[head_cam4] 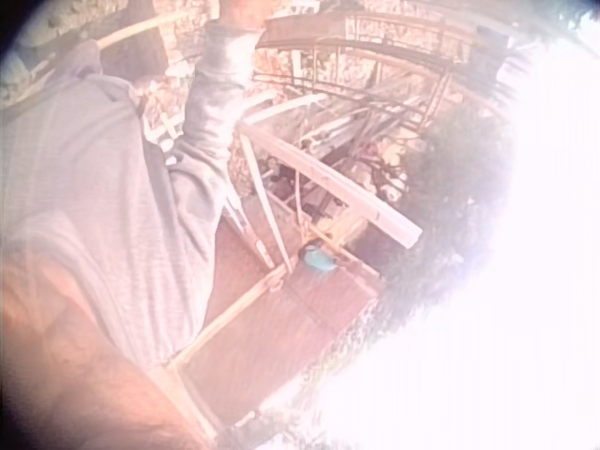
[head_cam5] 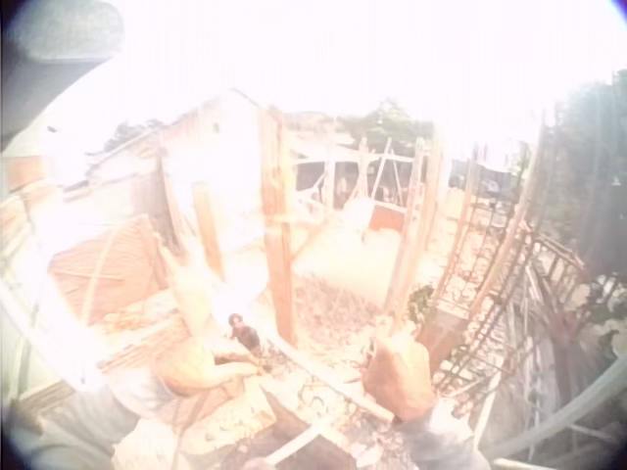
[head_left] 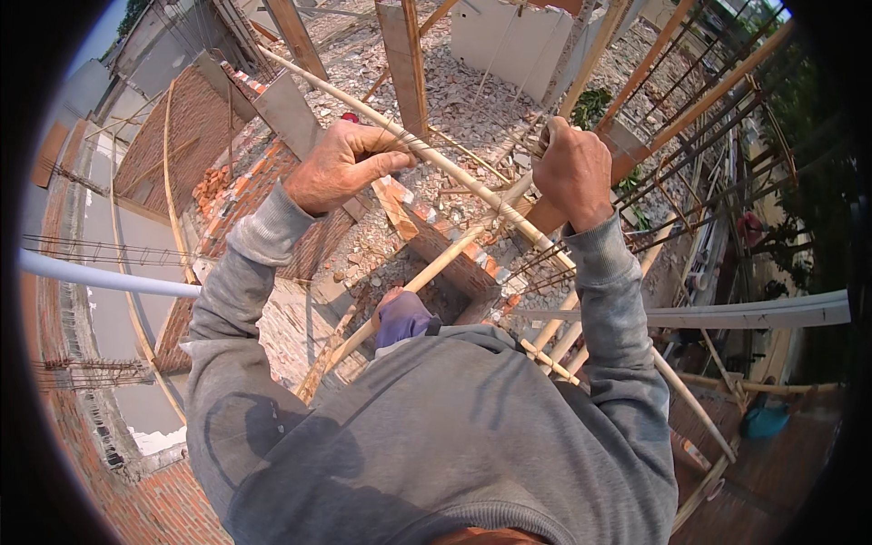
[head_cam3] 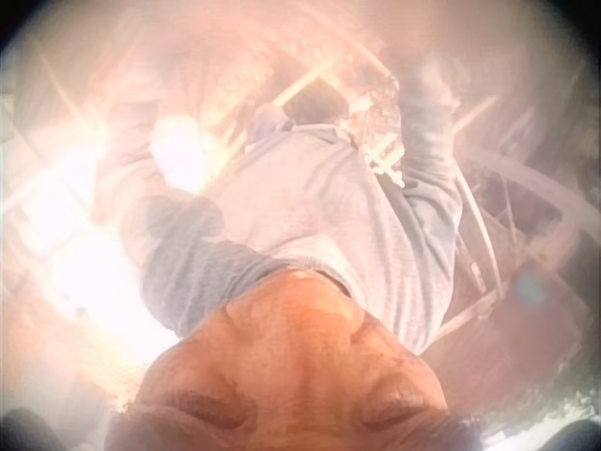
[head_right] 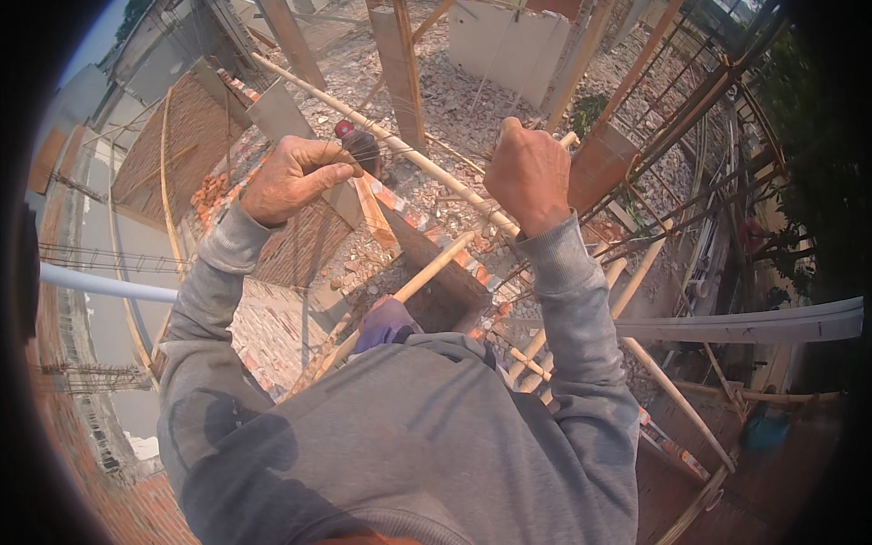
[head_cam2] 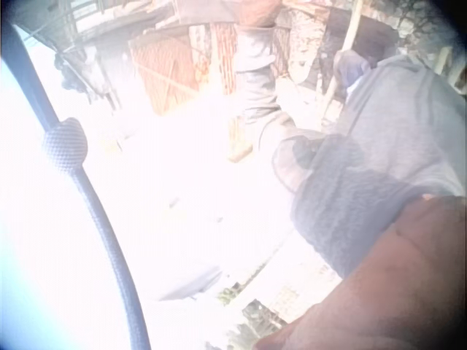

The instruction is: The person is assembling a bamboo scaffolding structure. They tie bamboo poles together using wire, secure a wooden plank to the frame, and use pliers to tighten the connections.

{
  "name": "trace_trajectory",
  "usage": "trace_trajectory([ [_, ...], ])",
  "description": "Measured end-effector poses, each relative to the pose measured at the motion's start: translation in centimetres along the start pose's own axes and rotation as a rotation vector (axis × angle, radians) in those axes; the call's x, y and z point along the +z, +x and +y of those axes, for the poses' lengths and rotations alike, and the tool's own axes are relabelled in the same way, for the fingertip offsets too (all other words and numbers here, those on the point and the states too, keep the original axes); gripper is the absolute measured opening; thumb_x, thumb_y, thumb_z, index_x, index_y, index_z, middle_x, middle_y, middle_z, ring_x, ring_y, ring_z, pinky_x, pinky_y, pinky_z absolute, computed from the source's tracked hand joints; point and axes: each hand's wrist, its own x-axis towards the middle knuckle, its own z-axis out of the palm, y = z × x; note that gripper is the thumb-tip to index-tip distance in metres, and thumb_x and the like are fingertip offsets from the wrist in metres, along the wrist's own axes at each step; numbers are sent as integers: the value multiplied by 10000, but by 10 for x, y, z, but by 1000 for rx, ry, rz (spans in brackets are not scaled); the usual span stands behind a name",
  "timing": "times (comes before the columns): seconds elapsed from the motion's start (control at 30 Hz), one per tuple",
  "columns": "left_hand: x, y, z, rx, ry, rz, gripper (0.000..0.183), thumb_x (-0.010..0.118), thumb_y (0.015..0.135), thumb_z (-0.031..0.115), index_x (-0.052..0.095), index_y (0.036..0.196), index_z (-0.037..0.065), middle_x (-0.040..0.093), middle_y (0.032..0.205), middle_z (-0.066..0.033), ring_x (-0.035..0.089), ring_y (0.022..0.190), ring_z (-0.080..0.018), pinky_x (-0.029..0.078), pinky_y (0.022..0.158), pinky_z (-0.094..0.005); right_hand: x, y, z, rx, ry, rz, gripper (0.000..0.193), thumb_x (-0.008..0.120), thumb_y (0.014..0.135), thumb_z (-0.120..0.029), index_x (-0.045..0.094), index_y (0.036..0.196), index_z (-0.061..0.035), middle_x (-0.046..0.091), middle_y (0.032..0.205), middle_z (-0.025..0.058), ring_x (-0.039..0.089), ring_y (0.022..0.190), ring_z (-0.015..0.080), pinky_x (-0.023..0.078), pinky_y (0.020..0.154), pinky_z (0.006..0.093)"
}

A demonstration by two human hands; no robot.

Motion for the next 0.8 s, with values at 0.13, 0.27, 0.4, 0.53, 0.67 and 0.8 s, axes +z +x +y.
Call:
trace_trajectory([
  [0.13,-61,-7,12,64,228,-71,276,709,1024,236,787,1067,-26,687,762,-18,510,574,-62,398,519,-257,7,-13,5,-89,132,53,45,676,833,-54,635,848,-40,688,695,181,726,692,379,556,629,505],
  [0.27,-82,-1,46,131,261,157,277,687,1048,243,765,1019,-21,564,671,37,421,514,-41,320,464,-251,-1,-17,-10,-89,503,89,134,721,854,-22,688,984,-14,742,804,166,761,750,310,563,655,435],
  [0.4,-71,20,65,252,-466,232,244,674,1068,222,744,989,3,525,669,70,338,485,-5,227,425,-234,-36,-28,-24,-49,1799,-338,217,706,1025,-107,681,1167,55,752,894,113,699,778,136,577,672,299],
  [0.53,-78,32,73,752,591,315,224,695,1025,145,687,1057,-76,502,646,-23,498,552,-119,378,483,-333,-98,-53,1,45,1329,-495,238,726,1015,-186,723,1053,49,626,710,26,557,625,92,434,551,292],
  [0.67,-102,32,107,981,1135,95,265,758,913,130,677,1068,-69,569,710,-120,583,591,-248,448,534,-430,-167,-88,-3,-84,912,-384,277,749,992,-214,665,908,37,610,665,71,605,591,151,453,527,361],
  [0.8,-132,75,194,1419,1225,524,251,721,961,199,622,1059,-10,501,709,-98,552,581,-261,413,491,-404,-245,-87,-39,-325,675,109,200,771,900,-70,684,1015,68,723,775,112,729,672,173,556,603,303],
])
